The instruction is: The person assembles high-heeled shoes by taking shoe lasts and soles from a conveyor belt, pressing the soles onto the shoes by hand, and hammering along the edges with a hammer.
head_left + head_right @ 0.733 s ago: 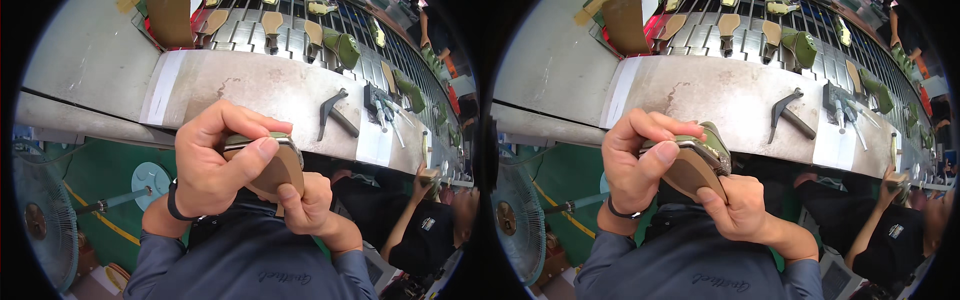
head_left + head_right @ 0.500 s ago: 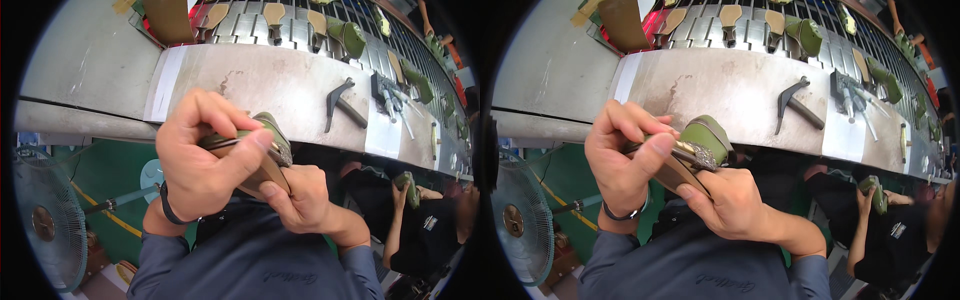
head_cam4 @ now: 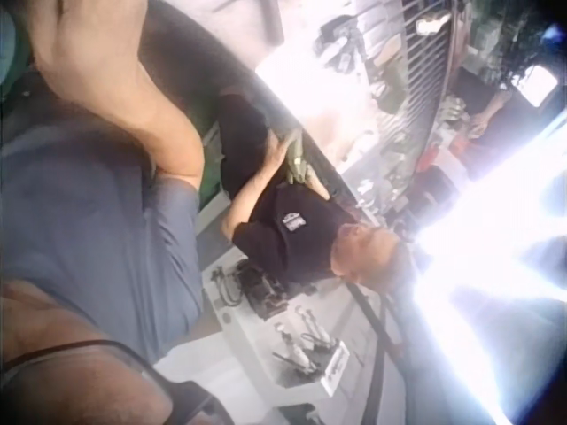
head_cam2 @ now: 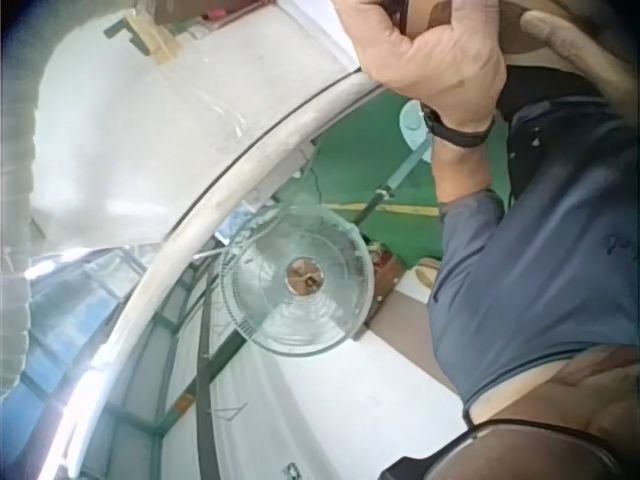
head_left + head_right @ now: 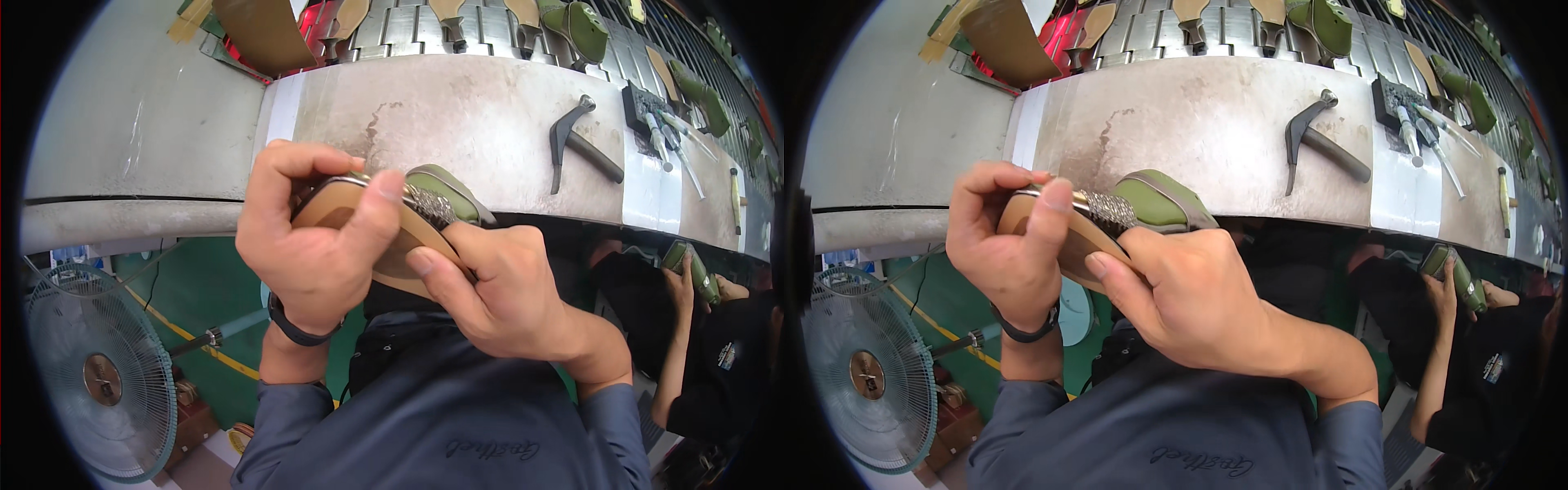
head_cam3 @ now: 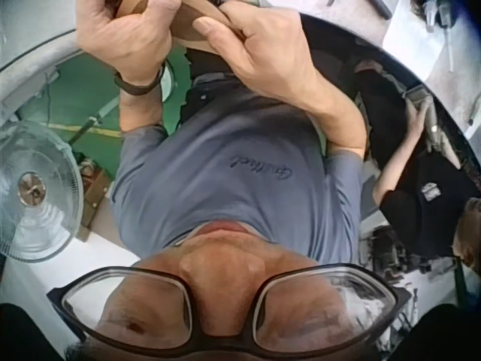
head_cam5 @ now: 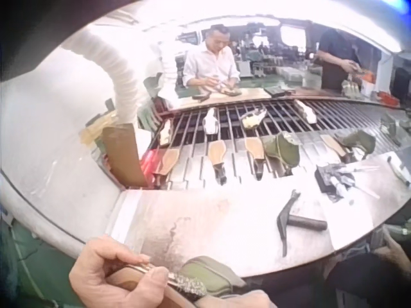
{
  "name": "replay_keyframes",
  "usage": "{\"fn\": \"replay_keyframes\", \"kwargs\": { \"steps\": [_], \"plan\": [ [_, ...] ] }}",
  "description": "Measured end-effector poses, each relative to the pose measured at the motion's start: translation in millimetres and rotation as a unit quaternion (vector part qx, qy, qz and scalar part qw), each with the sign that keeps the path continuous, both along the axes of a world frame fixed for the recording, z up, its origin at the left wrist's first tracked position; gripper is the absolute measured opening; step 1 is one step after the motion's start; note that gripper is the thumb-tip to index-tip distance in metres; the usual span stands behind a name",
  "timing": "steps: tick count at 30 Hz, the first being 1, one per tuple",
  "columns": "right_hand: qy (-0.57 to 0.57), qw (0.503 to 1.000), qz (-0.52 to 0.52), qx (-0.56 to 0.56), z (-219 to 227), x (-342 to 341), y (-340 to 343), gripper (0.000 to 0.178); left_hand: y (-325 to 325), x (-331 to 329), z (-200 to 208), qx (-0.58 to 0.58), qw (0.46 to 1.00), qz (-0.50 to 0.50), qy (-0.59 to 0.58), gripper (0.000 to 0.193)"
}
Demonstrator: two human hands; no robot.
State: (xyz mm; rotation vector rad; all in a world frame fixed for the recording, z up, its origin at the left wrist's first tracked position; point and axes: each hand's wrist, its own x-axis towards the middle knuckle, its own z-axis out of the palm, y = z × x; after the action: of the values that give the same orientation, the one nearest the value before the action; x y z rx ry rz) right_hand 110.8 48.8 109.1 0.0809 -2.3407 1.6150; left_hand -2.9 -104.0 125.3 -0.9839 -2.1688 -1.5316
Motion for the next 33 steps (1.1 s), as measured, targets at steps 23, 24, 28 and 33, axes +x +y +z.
{"fn": "replay_keyframes", "kwargs": {
  "steps": [23, 24, 28, 33],
  "plan": [
    [0.059, 0.993, -0.067, 0.074, -42, -23, 5, 0.022, -6, -36, -18, 0.127, 0.973, 0.058, -0.183, 0.011],
    [0.061, 0.993, -0.070, 0.076, -42, -23, 6, 0.022, -5, -35, -17, 0.130, 0.972, 0.056, -0.186, 0.010],
    [0.063, 0.992, -0.085, 0.068, -40, -23, 8, 0.023, -2, -34, -13, 0.118, 0.975, 0.056, -0.177, 0.010],
    [0.033, 0.994, -0.101, 0.030, -34, -19, 21, 0.025, 10, -30, -2, 0.072, 0.985, 0.052, -0.150, 0.016]
  ]
}}
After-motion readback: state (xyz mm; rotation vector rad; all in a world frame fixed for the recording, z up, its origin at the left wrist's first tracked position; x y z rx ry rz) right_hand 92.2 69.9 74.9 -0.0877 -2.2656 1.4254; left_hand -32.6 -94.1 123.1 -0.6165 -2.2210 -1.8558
